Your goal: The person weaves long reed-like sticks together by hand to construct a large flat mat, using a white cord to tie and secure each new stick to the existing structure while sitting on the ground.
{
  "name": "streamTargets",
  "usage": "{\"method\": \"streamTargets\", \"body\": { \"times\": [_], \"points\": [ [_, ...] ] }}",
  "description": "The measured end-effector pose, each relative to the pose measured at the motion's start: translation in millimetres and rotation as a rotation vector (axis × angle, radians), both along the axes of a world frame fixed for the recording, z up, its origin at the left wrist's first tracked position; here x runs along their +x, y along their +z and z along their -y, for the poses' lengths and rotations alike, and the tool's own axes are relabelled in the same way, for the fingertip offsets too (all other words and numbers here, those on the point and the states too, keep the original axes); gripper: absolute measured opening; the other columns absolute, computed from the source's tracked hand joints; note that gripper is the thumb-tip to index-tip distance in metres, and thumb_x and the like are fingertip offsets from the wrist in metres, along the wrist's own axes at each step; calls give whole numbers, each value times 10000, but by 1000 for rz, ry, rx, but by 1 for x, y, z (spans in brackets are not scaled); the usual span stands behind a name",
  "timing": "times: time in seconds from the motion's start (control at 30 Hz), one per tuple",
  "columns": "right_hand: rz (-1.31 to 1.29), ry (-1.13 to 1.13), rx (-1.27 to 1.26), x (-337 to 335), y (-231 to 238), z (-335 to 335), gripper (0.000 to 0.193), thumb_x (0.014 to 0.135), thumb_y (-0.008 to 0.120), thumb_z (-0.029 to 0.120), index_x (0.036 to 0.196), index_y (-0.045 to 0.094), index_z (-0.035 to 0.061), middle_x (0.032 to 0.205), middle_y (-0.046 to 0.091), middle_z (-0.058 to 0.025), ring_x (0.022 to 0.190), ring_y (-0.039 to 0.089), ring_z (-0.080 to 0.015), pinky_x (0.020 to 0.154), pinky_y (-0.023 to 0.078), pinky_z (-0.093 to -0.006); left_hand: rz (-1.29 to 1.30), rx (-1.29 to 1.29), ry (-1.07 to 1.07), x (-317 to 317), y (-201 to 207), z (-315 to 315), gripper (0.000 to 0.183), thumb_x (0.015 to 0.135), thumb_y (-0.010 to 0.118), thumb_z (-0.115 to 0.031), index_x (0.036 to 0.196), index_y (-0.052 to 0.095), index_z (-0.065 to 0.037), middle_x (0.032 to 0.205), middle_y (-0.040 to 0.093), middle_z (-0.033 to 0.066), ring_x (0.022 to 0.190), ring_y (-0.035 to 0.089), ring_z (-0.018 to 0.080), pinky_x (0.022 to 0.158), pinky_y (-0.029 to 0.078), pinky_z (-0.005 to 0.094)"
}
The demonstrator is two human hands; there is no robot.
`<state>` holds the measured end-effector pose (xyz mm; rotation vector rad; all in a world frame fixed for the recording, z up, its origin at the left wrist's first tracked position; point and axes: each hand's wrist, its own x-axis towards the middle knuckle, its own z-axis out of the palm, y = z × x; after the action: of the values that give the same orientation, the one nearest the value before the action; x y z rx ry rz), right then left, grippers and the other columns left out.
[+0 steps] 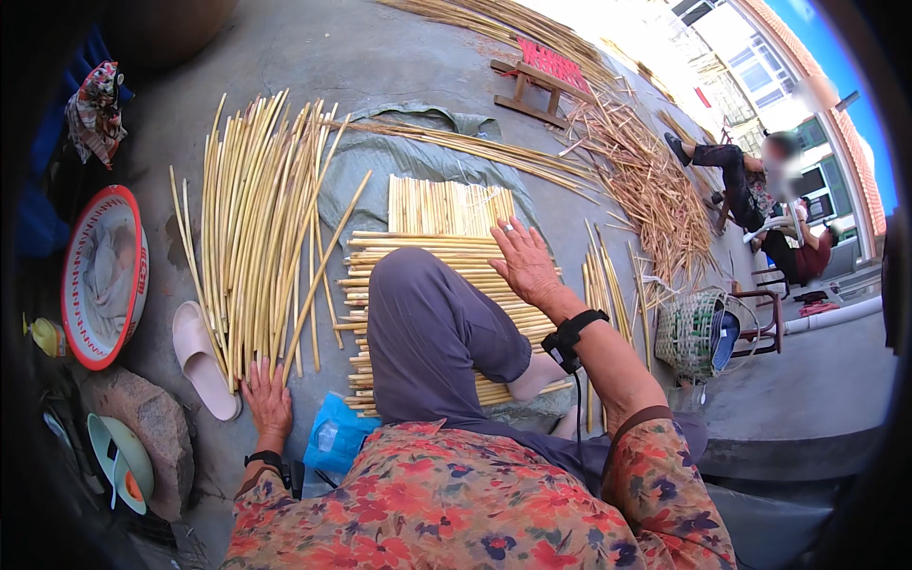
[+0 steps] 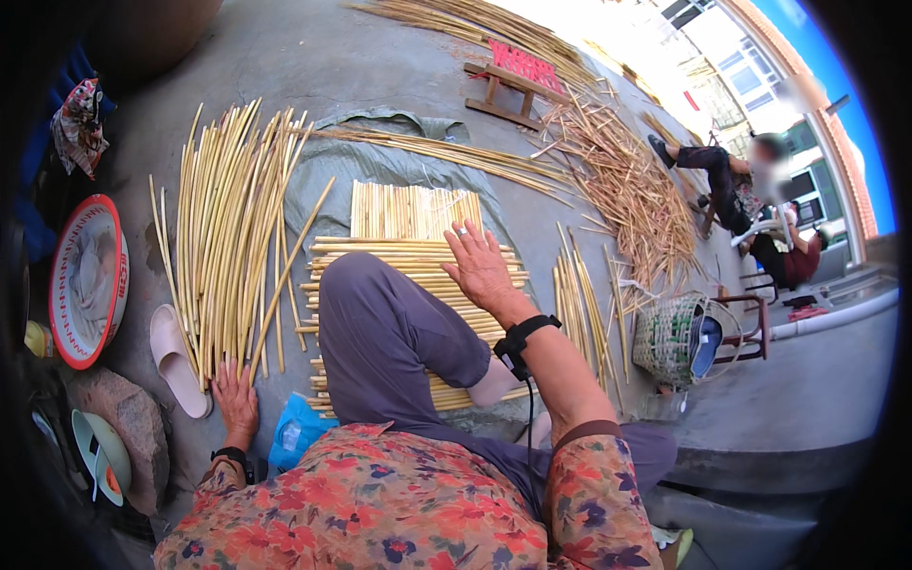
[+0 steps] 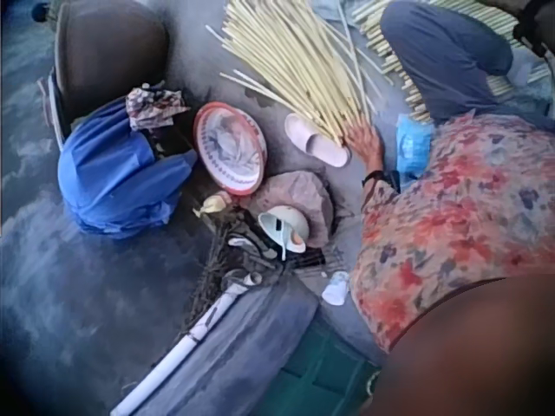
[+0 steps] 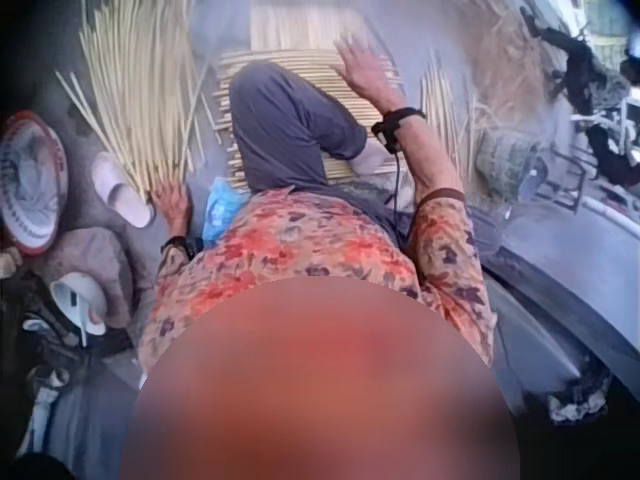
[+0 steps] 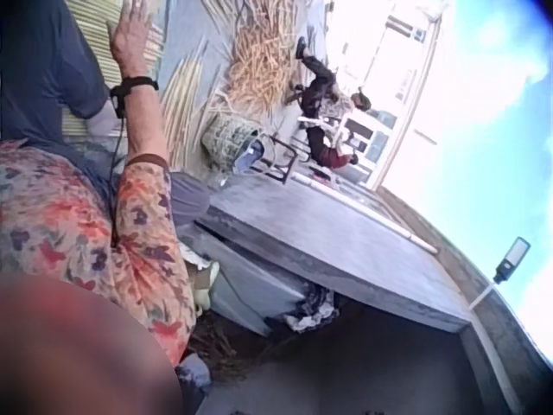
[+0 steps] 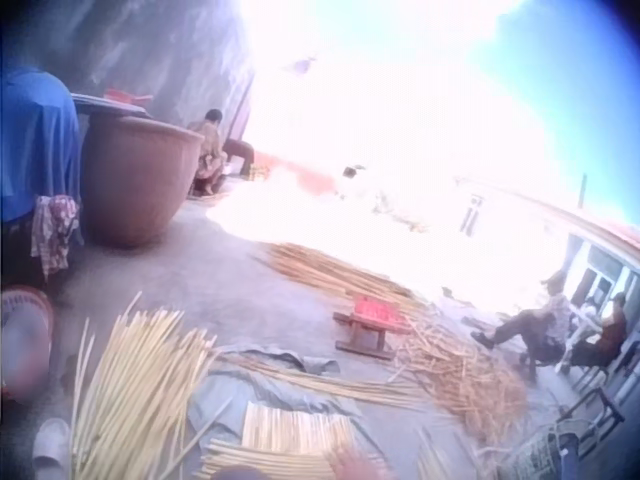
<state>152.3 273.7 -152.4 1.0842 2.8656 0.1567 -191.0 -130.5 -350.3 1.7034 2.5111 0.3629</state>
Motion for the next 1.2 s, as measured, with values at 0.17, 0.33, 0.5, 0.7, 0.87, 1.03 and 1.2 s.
{"method": "streamTargets", "body": {
  "times": [0.17,0.33,0.5,0.7,0.87,1.03,1.2],
  "points": [
    [-148,-23,-69,-18,-72,8,616,926,507,434,1390,390,46,1456,369,-150,1391,269,-316,1113,233,-496,-35,-27,-10,1,11,0,509,853,514,-213,1353,483,-121,1511,302,116,1418,192,349,1127,100,574],
    [-184,-1,-104,-56,-103,-1,639,927,489,460,1395,381,39,1469,348,-152,1401,246,-316,1126,208,-493,-55,24,-35,1,11,0,512,851,517,-245,1347,488,-119,1513,297,125,1416,189,364,1120,93,589],
    [-185,17,-196,-53,-119,-14,665,924,490,470,1416,350,45,1481,324,-164,1411,219,-323,1142,178,-482,-19,-93,-6,0,7,-5,497,858,503,-249,1334,491,-109,1504,297,157,1410,182,394,1109,82,608],
    [-198,66,-282,-33,-140,-26,725,898,534,471,1445,301,56,1493,306,-163,1416,207,-320,1157,148,-469,57,-175,-23,-3,20,-9,497,882,484,-305,1344,489,-123,1501,296,169,1406,183,412,1103,77,616],
    [-248,150,-339,-25,-146,-36,742,902,520,491,1448,290,42,1510,267,-166,1428,171,-321,1161,115,-470,143,-318,-77,-15,76,-22,420,932,432,-312,1294,546,-131,1448,392,140,1381,271,364,1101,93,603],
    [-292,177,-459,-23,-132,-44,712,919,505,469,1441,300,30,1502,254,-202,1415,179,-346,1152,115,-482,171,-385,165,-13,152,-106,270,935,510,-236,1099,634,-61,1063,638,145,985,603,341,871,442,453],
    [-521,130,-783,-23,-106,-106,426,857,628,299,1203,535,68,1182,523,-164,1131,486,-342,977,366,-450,634,26,273,43,185,-277,120,918,579,-38,1024,616,6,754,588,70,634,555,110,585,468,253]
  ]
}}
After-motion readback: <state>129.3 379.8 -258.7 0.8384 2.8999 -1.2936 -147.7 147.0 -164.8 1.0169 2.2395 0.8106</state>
